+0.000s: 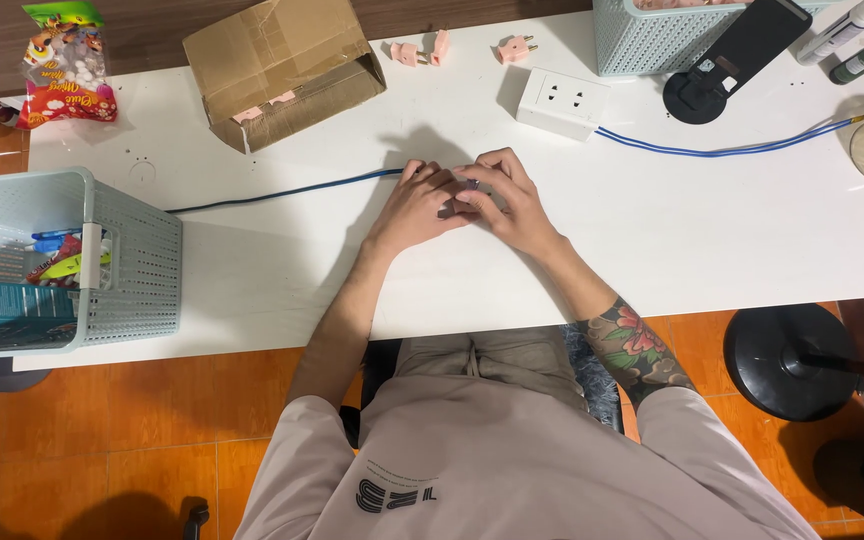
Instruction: Assembling an electrical plug by wiring it and using a screwdriver to secure the components.
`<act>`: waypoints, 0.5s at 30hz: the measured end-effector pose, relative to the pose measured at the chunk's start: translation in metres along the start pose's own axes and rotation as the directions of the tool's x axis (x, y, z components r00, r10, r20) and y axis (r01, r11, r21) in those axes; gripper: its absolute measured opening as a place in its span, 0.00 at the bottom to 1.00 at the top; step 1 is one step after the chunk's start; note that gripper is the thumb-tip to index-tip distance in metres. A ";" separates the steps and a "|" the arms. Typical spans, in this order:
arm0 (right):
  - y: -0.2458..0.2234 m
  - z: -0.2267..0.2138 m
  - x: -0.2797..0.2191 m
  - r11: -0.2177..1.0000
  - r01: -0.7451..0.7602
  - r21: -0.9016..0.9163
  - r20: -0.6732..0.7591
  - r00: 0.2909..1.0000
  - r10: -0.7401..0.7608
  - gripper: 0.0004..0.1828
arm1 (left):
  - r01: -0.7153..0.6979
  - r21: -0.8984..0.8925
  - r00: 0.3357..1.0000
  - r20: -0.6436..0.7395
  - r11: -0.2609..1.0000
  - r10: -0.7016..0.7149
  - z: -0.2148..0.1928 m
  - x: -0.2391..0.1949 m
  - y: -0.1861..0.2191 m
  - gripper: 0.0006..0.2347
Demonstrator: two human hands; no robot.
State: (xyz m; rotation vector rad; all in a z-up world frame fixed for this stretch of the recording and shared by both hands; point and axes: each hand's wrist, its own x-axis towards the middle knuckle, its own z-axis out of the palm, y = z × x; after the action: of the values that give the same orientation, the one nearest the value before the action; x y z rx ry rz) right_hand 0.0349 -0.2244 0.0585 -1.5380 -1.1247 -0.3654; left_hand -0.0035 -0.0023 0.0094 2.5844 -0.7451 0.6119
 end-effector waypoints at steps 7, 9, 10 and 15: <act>-0.003 -0.001 0.002 1.000 -0.001 -0.026 0.003 1.000 0.001 0.18 | 0.001 -0.017 1.000 0.016 1.000 -0.001 -0.007 0.002 0.005 0.18; -0.002 -0.001 0.002 1.000 -0.001 -0.024 0.001 1.000 0.001 0.18 | -0.013 -0.008 1.000 0.012 1.000 0.013 0.008 -0.004 -0.008 0.18; -0.002 -0.001 0.001 1.000 -0.002 -0.024 -0.001 1.000 0.002 0.19 | -0.027 0.001 1.000 0.008 1.000 0.027 0.016 -0.008 -0.014 0.18; -0.013 -0.002 0.008 1.000 -0.027 0.003 -0.011 1.000 0.027 0.18 | -0.021 -0.017 1.000 0.004 1.000 0.021 0.011 -0.006 -0.010 0.19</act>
State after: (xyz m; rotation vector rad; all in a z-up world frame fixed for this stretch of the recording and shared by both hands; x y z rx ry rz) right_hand 0.0293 -0.2235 0.0724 -1.5459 -1.0942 -0.3537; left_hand 0.0008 0.0032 -0.0056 2.5665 -0.7765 0.6041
